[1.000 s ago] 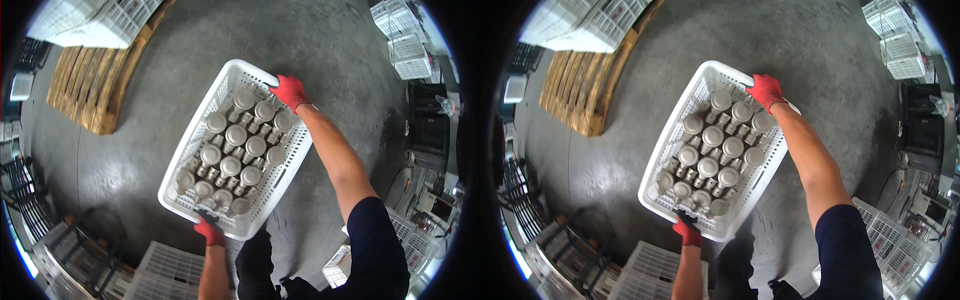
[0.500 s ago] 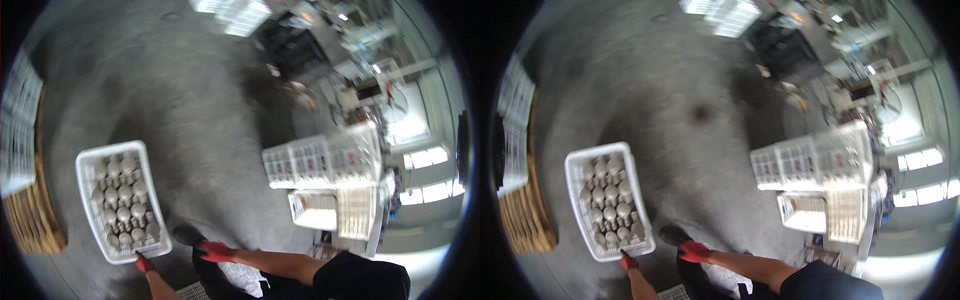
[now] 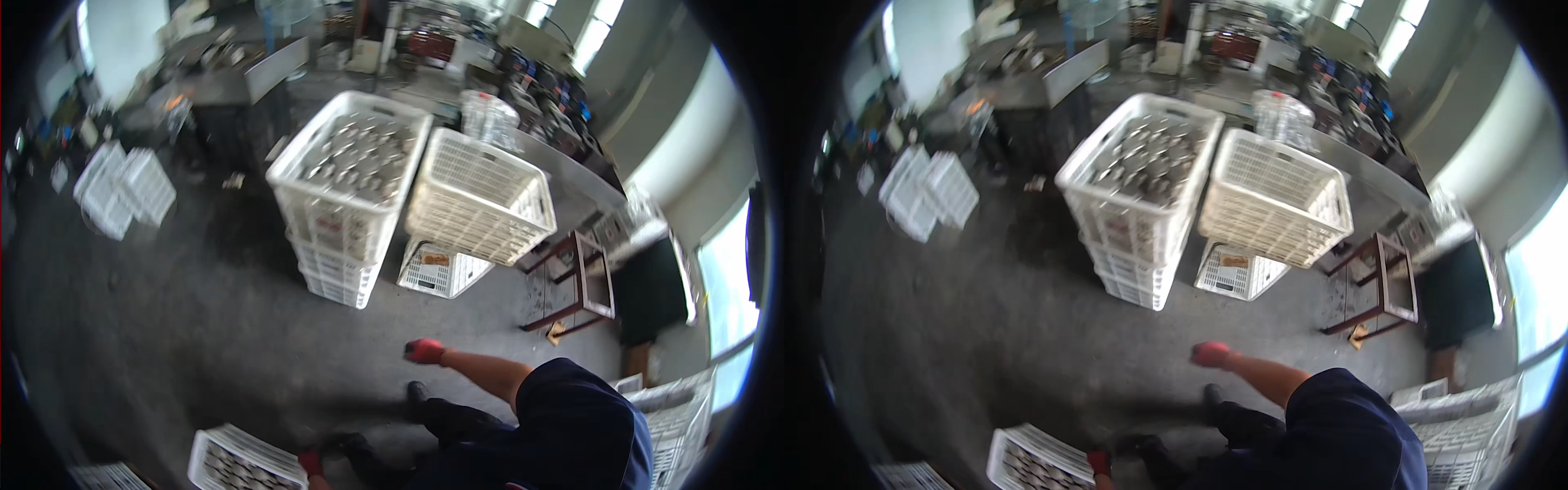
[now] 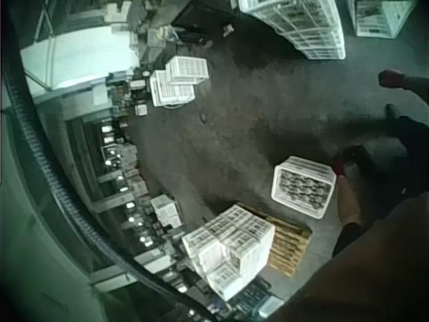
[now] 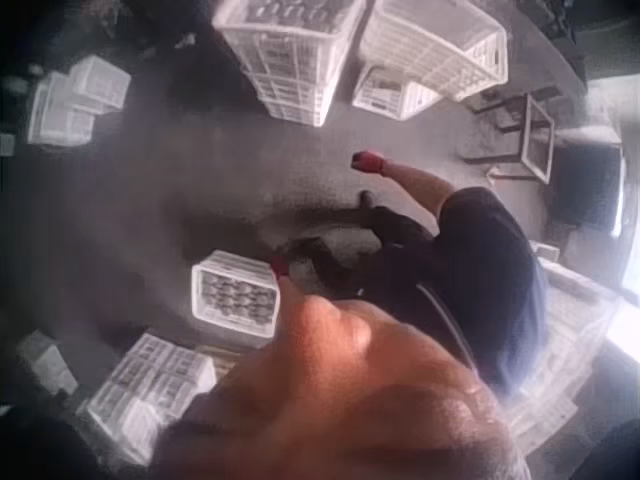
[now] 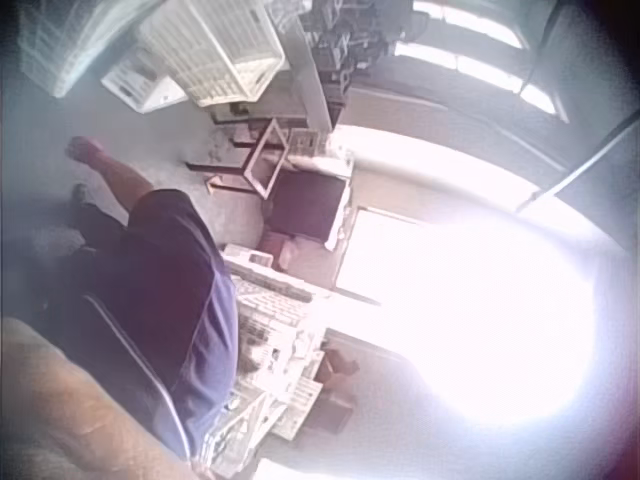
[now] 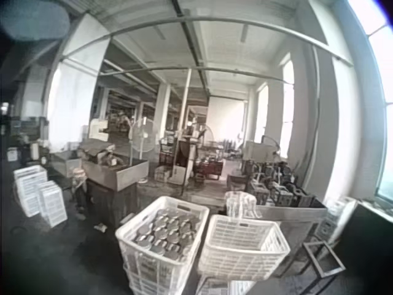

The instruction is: The person processes metal parts by loading them into machine fixtures, operating the controls, and placing the finished parts into a plastic crate. They then carry the filled crate away, set an empty crate onto a stand, and machine additional metal parts.

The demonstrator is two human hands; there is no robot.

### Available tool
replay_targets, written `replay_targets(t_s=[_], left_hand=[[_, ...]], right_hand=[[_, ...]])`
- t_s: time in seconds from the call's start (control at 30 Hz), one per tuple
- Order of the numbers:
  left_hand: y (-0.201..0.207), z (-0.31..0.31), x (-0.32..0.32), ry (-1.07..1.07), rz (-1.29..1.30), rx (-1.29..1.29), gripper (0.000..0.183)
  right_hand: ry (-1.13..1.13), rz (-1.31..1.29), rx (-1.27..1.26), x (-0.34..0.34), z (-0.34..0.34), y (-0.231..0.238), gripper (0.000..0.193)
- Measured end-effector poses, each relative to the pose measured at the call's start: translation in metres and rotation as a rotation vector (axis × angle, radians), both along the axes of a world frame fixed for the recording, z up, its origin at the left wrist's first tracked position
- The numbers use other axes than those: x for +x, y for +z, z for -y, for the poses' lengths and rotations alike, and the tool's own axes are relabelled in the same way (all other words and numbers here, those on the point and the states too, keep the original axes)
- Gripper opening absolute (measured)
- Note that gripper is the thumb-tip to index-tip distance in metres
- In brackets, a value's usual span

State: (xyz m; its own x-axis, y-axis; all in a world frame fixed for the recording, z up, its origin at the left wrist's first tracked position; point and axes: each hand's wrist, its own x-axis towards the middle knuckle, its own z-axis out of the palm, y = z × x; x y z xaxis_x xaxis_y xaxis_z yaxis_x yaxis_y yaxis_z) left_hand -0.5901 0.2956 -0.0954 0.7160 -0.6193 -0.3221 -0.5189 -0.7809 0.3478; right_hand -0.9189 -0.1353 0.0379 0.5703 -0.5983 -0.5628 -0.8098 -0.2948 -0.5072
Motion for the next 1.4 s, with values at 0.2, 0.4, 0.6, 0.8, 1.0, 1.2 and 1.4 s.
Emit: replay_targets(t_s=[0.2,0.4,0.6,0.8,1.0,1.2,1.4], left_hand=[[0.134,0.297,-0.08,-0.108,-0.159,-0.632,0.022],[0.261,0.451,-0.245,-0.55,-0.272,-0.44,0.021],[0.168,0.49,-0.277,-0.65,-0.694,-0.345,0.021],[0.197,0.595,-0.323,-0.714,-0.688,-0.233,0.033],[0.216,0.696,-0.332,-0.221,-1.183,-0.211,0.037],[0.25,0.761,-0.299,-0.131,-1.344,-0.204,0.067],[0.285,0.821,-0.318,0.079,-1.433,-0.099,0.114]], right_hand=[[0.116,0.199,0.119,-0.075,-0.07,0.048,0.049],[-0.43,-0.162,0.297,-0.303,-0.08,0.033,0.05],[-0.877,-0.253,0.057,-0.471,-0.069,0.059,0.044],[-1.051,-0.221,-0.028,-0.495,-0.023,0.081,0.044],[-1.068,0.005,-0.374,-0.471,0.12,0.148,0.04],[-1.15,0.015,-0.572,-0.443,0.282,0.208,0.059],[-1.292,-0.016,-0.543,-0.399,0.38,0.232,0.071]])
